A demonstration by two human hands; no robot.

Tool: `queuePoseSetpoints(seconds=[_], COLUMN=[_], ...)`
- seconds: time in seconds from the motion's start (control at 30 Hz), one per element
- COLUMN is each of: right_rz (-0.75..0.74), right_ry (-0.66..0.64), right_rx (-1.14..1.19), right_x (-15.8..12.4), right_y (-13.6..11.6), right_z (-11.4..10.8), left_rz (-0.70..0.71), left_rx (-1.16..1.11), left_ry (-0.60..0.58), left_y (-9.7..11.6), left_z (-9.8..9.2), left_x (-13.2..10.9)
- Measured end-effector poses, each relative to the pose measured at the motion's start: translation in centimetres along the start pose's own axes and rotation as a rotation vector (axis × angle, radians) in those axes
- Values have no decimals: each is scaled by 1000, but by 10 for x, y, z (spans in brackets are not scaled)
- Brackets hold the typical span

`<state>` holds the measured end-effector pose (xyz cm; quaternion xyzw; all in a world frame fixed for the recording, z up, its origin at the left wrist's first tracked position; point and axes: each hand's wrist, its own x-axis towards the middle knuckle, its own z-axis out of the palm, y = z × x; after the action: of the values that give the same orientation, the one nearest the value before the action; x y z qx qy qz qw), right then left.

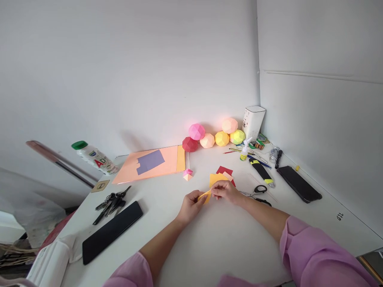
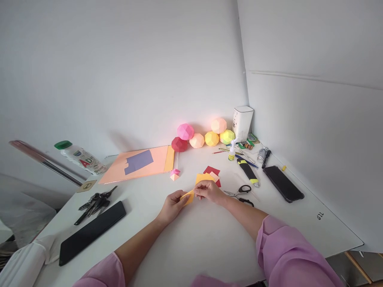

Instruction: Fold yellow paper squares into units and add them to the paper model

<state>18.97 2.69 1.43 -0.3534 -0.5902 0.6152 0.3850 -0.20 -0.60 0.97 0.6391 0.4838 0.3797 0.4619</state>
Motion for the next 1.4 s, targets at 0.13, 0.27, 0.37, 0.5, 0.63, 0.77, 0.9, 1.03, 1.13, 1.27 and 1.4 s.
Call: queuePoseSetpoints(seconds=[0.13,0.27,0.37,0.5,0.63,0.77,0.9,1.03,1.13,1.27,1.4], right_rz=[-4,-21,-16,-31,-48,-50,-61,-96,-117,-113,-115], right_ry=[-18,-21,-46,-54,-28,16,6,-27,-33,-21,-27], right_rx=[1,23,-30,-99,-112,-101,-113,-216,-259,-239,-222], right_x=[-1,-1,-2,-3,-3,-3,-3,-3,-4,-3,-3], right_y=[-2,-4,-4,-2,-1,-2,1,4,3,4,6], right_z=[0,0,2,3,4,3,5,6,6,5,5], left_rz=[-16,-38,-36,-39,-32,-35,-35,-22,-20,-43,-37], left_rx=[-53,-92,-117,-120,-148,-208,-208,-169,-185,-198,-182], left_ry=[-5,-3,-5,-25,-26,-4,6,11,18,13,34], left_y=[2,3,3,2,2,0,-1,-2,-2,-4,-5], left_z=[-1,-1,-1,-1,-1,0,1,0,0,1,1], left_x=[0,0,1,0,0,1,2,2,2,2,3])
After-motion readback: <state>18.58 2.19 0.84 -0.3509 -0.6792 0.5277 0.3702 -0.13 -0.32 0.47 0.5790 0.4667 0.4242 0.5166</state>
